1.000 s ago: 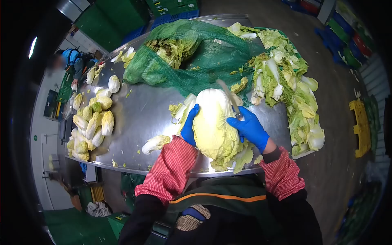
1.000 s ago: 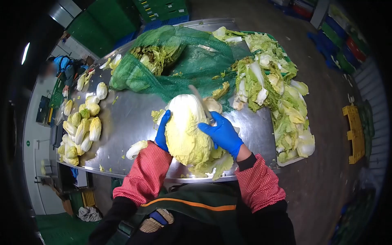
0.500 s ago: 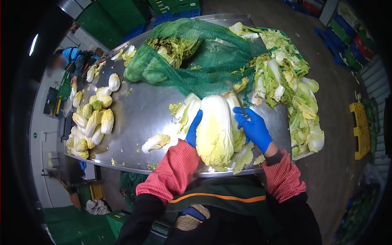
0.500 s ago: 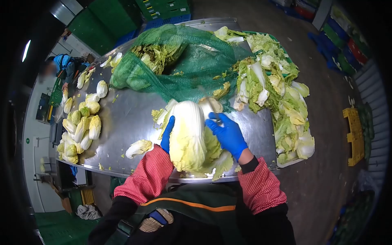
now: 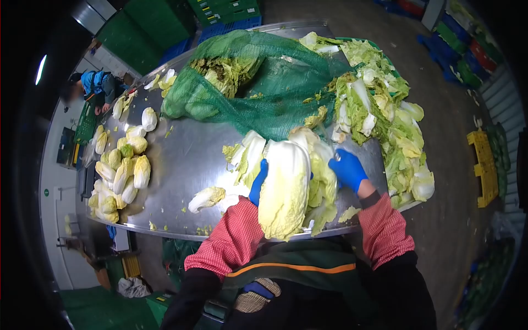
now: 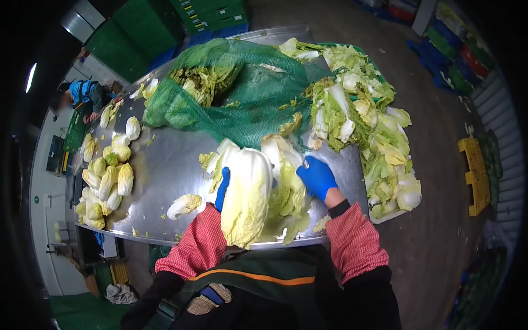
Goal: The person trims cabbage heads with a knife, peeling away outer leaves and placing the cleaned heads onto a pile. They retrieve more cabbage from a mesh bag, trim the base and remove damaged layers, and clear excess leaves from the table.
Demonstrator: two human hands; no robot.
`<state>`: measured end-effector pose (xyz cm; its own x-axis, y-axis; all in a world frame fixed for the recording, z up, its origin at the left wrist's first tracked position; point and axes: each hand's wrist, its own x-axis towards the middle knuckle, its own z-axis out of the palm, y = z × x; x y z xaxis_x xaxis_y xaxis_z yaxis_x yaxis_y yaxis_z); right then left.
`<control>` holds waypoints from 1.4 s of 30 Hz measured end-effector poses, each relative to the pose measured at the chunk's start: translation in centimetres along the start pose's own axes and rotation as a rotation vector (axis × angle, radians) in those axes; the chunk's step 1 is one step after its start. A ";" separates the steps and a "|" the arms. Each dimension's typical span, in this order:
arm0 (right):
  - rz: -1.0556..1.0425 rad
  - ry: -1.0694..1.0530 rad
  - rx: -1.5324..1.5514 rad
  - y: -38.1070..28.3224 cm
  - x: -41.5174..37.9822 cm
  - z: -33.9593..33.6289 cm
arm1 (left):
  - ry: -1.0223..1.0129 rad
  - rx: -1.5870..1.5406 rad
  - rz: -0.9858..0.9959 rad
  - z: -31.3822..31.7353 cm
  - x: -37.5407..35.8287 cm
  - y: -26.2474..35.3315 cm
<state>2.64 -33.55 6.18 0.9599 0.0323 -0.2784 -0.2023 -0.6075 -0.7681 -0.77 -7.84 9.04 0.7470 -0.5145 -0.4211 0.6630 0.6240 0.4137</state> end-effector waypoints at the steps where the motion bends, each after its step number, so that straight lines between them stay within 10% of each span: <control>1: -0.068 0.016 -0.172 -1.6 -0.8 -0.2 | -0.048 0.024 0.039 0.4 0.6 0.6; 5: -0.300 0.068 0.282 -4.9 -3.5 0.6 | -0.222 0.136 0.183 2.0 1.8 2.0; 7: -0.043 -0.277 0.643 -8.6 -5.2 -1.0 | -0.228 -0.051 0.159 2.6 1.7 1.5; 14: -0.251 -0.049 0.433 -7.1 -4.8 0.6 | -0.048 0.058 0.018 1.1 0.8 1.7; 21: -0.234 0.038 0.121 -7.6 -5.4 1.6 | 0.010 0.406 0.308 0.5 1.9 -0.1; 26: -0.179 0.247 -0.117 -6.7 -4.3 0.3 | 0.079 0.063 -0.050 1.1 0.4 0.0; 30: -0.033 0.152 -0.075 -0.7 -0.2 0.1 | -0.316 -0.225 -0.099 0.9 0.4 -0.2; 37: -0.252 0.112 0.104 -7.5 -4.9 0.0 | -0.064 -0.257 0.090 1.4 1.9 0.5; 42: -0.344 0.117 -0.129 -9.1 -5.6 0.8 | 0.092 0.453 0.432 1.0 3.8 -1.3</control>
<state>-1.05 -27.61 14.24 0.9847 0.1649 0.0564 0.1540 -0.6719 -0.7244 1.28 -11.18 7.67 0.9581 -0.2062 -0.1990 0.2728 0.4430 0.8540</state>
